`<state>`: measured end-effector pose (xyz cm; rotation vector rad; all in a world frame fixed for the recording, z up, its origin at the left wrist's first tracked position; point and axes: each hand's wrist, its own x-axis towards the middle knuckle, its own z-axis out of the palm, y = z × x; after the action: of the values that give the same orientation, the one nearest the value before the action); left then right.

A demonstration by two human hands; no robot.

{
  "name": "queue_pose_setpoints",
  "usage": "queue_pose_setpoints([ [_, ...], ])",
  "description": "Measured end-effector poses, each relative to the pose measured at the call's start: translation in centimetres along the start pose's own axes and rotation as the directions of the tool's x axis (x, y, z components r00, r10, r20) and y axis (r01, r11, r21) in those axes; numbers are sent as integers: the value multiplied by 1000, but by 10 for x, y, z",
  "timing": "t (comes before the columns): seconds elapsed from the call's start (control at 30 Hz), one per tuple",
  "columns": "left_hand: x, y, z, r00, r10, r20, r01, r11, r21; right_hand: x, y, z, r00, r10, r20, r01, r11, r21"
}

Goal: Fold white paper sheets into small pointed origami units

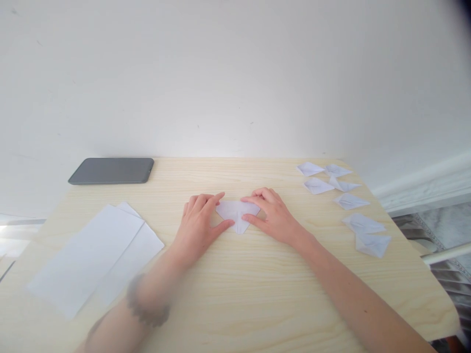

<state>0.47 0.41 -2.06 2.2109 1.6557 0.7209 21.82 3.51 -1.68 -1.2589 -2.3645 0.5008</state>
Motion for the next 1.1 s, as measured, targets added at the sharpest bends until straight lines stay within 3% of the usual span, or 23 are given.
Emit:
queue_pose_setpoints([
  [0.43,-1,-2,1,999,40,-26,-40,999,10,0,-1,-2,1000,-24,-12,24,999,21],
  [0.67,0,2,-2,994,105,10,-105,994,0,0,-5,-2,995,-94,-28,95,995,40],
  [0.87,-1,4,-3,986,166,15,-166,985,37,0,-4,2,992,-76,-100,80,996,33],
  [1.1,-2,4,-3,958,287,2,-284,945,160,-2,-3,4,952,-257,-163,237,962,-134],
])
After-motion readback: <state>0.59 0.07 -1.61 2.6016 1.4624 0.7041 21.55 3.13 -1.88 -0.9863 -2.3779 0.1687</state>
